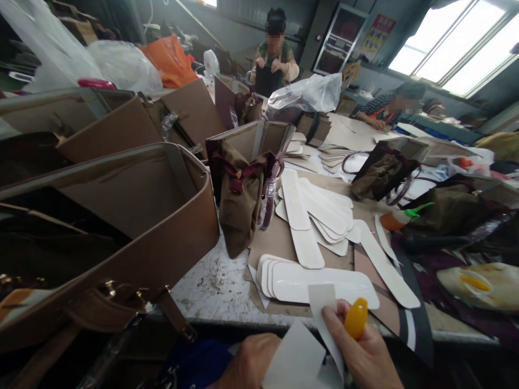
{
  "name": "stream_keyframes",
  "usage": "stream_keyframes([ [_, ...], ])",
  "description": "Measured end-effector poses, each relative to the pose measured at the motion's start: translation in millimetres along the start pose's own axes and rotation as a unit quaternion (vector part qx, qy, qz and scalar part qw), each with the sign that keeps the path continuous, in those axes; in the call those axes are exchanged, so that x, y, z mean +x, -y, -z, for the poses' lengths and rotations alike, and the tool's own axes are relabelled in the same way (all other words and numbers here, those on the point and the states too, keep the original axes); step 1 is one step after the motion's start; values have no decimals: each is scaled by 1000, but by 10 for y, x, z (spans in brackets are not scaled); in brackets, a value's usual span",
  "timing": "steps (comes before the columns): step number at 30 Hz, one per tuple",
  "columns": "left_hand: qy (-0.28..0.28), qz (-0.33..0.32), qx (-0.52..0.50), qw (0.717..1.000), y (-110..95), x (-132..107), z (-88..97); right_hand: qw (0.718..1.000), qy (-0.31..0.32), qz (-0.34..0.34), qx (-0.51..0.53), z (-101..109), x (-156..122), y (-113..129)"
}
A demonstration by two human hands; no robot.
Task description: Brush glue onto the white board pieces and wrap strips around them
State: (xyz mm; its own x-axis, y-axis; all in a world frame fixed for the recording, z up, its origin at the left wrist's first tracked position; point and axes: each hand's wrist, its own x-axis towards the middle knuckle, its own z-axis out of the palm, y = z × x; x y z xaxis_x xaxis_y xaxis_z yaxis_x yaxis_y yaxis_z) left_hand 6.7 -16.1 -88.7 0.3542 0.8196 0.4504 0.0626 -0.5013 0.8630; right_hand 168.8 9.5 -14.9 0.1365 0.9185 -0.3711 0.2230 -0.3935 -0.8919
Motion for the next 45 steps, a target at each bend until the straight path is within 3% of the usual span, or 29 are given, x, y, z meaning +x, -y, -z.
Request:
stream_keyframes([
  [2, -31, 154, -76, 985, -6, -55, 3, 995, 62, 36, -75, 19, -13, 30],
  [4, -58, 287, -120, 949, -42, -79, -3, 979, 148, 74, -117, 5, -27, 42],
  [6, -103, 346, -111, 926, -77, -66, -4, 966, 211, 72, -134, -15, -19, 40],
  [8, -102, 314, -77, 941, -82, -21, 17, 960, 233, 44, -149, -11, 32, 41],
  [12, -11, 87, 60, 994, -11, 120, 145, 939, 227, 47, -253, 61, 275, 139],
  [15, -10, -58, 234, 971, 32, 215, 262, 903, 229, 57, -358, 92, 512, 304],
  [17, -9, -93, 292, 952, 42, 257, 326, 872, 235, 55, -425, 75, 651, 412],
  [21, -38, -88, 297, 950, 85, 293, 403, 828, 243, 59, -501, -3, 836, 531],
  [30, 1, -83, 326, 942, 232, 320, 452, 807, 237, 54, -538, -54, 961, 521],
  [45, -8, -61, 327, 943, 340, 363, 264, 767, 210, 62, -604, -113, 960, 520],
])
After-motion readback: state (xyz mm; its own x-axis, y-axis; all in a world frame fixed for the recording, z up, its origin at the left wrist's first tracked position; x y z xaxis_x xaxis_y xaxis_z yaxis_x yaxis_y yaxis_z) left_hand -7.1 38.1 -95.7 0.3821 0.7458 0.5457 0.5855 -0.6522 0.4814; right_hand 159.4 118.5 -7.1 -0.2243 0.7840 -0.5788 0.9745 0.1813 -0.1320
